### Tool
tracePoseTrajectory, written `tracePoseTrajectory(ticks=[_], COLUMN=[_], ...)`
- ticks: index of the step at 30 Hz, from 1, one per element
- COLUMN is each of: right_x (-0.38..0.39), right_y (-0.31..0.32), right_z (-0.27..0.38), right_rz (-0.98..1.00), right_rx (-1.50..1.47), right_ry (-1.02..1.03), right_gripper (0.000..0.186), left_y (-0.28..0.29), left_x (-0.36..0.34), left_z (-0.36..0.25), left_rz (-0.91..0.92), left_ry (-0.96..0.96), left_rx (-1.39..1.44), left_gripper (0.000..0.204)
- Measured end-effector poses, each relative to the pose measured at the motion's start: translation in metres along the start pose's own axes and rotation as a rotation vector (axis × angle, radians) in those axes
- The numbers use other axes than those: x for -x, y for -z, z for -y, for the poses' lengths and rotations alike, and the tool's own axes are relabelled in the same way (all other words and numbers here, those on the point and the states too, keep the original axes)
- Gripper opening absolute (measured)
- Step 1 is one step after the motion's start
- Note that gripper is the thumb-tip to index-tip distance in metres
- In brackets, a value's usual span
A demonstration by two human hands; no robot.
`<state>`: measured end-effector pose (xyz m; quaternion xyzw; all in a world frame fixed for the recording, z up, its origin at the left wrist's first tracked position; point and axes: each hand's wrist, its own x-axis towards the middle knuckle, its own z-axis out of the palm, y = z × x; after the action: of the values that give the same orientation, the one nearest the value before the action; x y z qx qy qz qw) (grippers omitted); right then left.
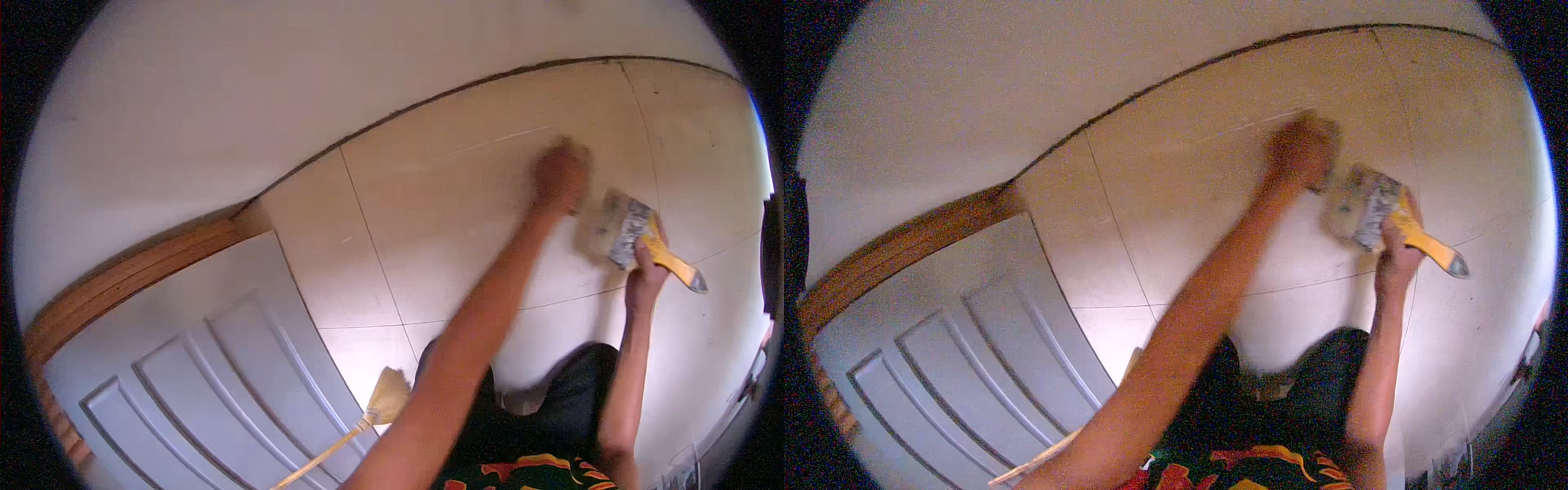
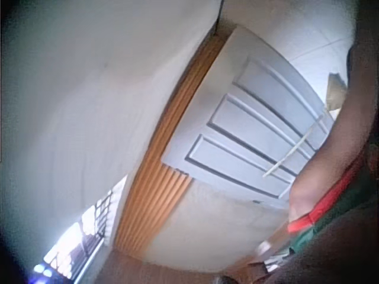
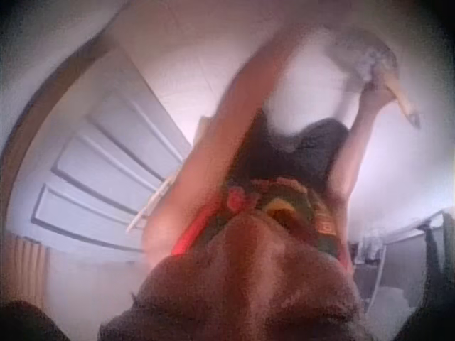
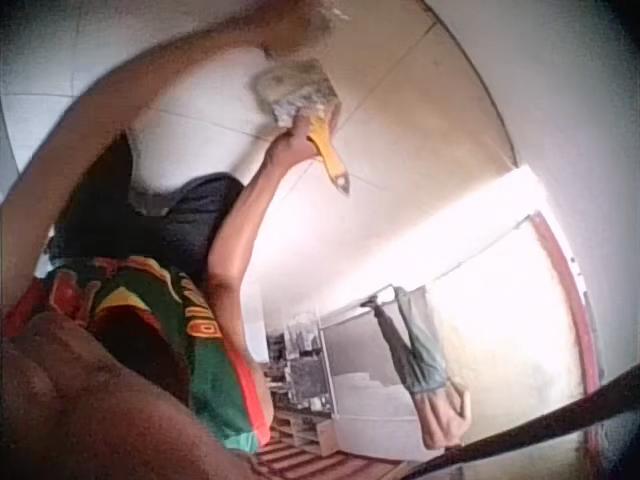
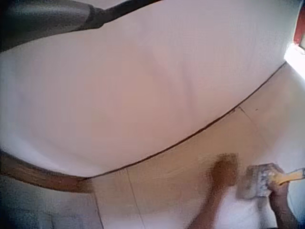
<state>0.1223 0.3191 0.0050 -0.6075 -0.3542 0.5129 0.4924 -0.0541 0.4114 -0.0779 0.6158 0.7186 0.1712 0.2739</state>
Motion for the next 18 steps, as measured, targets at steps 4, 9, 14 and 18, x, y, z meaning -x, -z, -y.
tracePoseTrajectory(ticks=[4,9,14,18], right_x=[-0.009,-0.011,0.002,-0.007], right_y=[0.005,0.022,0.003,-0.015], right_z=[0.022,0.000,-0.007,-0.023], right_rz=[-0.114,-0.081,-0.080,-0.136], right_rx=[-0.178,-0.134,-0.070,-0.091], right_ry=[0.096,0.085,-0.023,0.074], right_gripper=[0.054,0.053,0.053,0.046], left_y=[0.031,0.140,0.130,-0.043], left_x=[0.017,0.065,0.025,-0.051], left_z=[-0.030,0.158,0.180,0.051], left_rz=[-0.050,-0.157,-0.240,-0.015], left_ry=[-0.044,0.388,0.446,-0.044], left_rx=[0.275,0.243,0.120,0.059], left_gripper=[0.043,0.028,0.032,0.029])
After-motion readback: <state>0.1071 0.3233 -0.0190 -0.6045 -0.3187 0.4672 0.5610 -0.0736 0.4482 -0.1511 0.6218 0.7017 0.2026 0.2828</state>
